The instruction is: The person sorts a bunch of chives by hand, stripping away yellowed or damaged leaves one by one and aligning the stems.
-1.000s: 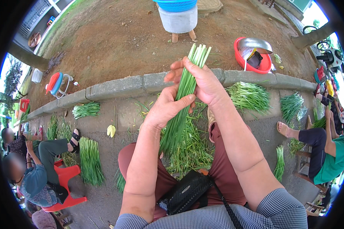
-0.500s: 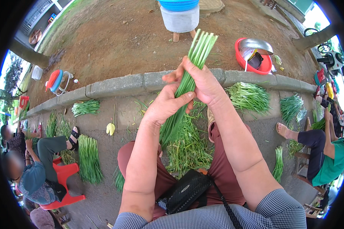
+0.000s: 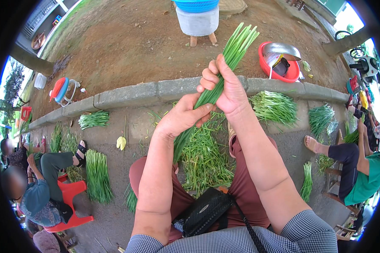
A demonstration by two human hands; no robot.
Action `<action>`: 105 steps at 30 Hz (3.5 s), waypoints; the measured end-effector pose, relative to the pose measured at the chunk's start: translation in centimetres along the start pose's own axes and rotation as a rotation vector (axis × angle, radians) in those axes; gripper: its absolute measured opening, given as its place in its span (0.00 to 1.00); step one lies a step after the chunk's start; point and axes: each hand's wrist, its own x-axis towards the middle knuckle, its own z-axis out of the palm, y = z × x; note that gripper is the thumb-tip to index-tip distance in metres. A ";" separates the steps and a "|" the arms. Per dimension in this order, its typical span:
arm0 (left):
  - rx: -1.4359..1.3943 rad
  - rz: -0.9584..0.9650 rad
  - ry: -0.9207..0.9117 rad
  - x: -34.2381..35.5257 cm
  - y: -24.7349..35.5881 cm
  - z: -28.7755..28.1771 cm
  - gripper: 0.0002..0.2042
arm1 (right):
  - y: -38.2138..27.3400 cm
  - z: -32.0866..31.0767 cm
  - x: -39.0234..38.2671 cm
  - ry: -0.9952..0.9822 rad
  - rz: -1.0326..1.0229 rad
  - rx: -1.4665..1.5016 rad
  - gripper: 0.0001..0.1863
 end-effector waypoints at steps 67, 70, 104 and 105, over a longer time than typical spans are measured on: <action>-0.124 0.206 0.486 -2.6 1.1 -3.1 0.05 | -11.3 -7.4 -1.5 0.177 -0.316 0.466 0.24; -0.193 0.247 0.595 -2.1 1.1 -2.8 0.04 | -11.0 -7.0 -1.3 0.248 -0.334 0.494 0.24; -0.107 0.186 0.338 -2.1 0.7 -3.3 0.12 | -10.7 -6.2 -1.2 -0.003 -0.263 0.306 0.22; -0.096 0.172 0.315 -2.2 0.8 -3.3 0.12 | -10.6 -6.2 -1.1 0.017 -0.267 0.295 0.22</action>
